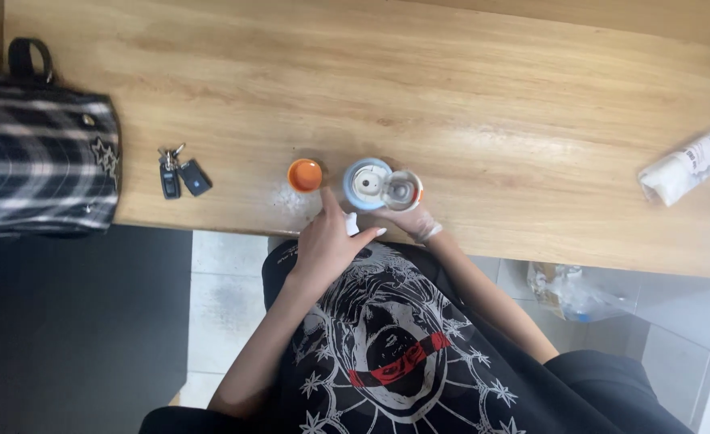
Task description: Prepare a liquid solution and unmold finished wax shapes from a silicone mold.
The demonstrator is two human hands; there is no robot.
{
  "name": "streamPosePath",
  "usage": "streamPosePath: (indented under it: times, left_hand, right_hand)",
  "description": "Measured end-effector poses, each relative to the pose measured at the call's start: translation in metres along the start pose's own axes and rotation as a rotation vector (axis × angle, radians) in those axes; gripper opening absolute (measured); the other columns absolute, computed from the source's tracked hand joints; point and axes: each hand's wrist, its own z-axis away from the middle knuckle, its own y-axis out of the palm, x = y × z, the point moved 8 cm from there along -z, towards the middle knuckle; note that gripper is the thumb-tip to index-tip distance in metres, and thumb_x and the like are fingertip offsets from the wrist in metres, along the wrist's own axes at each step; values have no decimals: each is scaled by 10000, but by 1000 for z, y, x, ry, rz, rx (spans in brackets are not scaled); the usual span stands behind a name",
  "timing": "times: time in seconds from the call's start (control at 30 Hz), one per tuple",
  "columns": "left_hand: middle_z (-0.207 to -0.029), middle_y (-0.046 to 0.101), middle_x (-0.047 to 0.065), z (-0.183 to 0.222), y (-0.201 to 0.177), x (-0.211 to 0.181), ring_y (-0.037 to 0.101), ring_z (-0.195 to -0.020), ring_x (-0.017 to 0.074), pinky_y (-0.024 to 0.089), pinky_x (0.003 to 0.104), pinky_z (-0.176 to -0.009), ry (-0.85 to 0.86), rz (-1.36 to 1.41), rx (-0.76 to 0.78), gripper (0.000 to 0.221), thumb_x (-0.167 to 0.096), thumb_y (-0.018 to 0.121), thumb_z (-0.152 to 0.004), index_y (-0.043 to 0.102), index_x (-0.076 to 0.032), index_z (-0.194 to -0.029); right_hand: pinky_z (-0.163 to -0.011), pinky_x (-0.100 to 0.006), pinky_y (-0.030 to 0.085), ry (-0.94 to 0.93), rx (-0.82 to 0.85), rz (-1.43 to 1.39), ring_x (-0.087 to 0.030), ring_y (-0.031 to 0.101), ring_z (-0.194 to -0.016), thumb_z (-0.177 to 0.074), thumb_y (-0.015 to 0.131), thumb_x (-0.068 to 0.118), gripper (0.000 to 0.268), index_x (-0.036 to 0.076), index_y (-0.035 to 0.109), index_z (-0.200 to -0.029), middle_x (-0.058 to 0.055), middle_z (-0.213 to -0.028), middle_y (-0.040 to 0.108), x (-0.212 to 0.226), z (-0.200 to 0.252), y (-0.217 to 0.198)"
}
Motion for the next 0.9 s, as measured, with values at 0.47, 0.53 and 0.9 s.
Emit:
streamPosePath:
  times: [0.47, 0.53, 0.9]
  left_hand:
    - [-1036, 727, 227, 46, 7, 53, 731, -908, 392, 590, 477, -731, -256, 128, 109, 956, -383, 766, -857, 161, -55, -1521]
    - [-1031, 731, 224, 48, -3, 62, 734, -912, 391, 591, 476, -747, -300, 166, 110, 955, -389, 749, -873, 143, -58, -1533]
    - [-1122, 713, 247, -7, -19, 145, 713, -1031, 399, 581, 476, -849, -193, 287, 74, 895, -400, 718, -922, 154, -192, -1586]
  right_hand:
    - [-1134, -357, 439, 50, 208, -22, -188, 573, -1283, -868, 763, 425, 691, 60, 526, -1405, -75, -1392, 628, -23, -15, 40]
    - [-1059, -350, 488, 35, 135, 69, -193, 620, -1193, -789, 810, 438, 760, 55, 499, -1368, -85, -1308, 657, 42, -19, 28]
    - [-919, -415, 572, 170, 138, 802, -307, 723, -1040, -584, 908, 426, 857, 89, 592, -1305, -151, -1153, 725, 150, -32, 11]
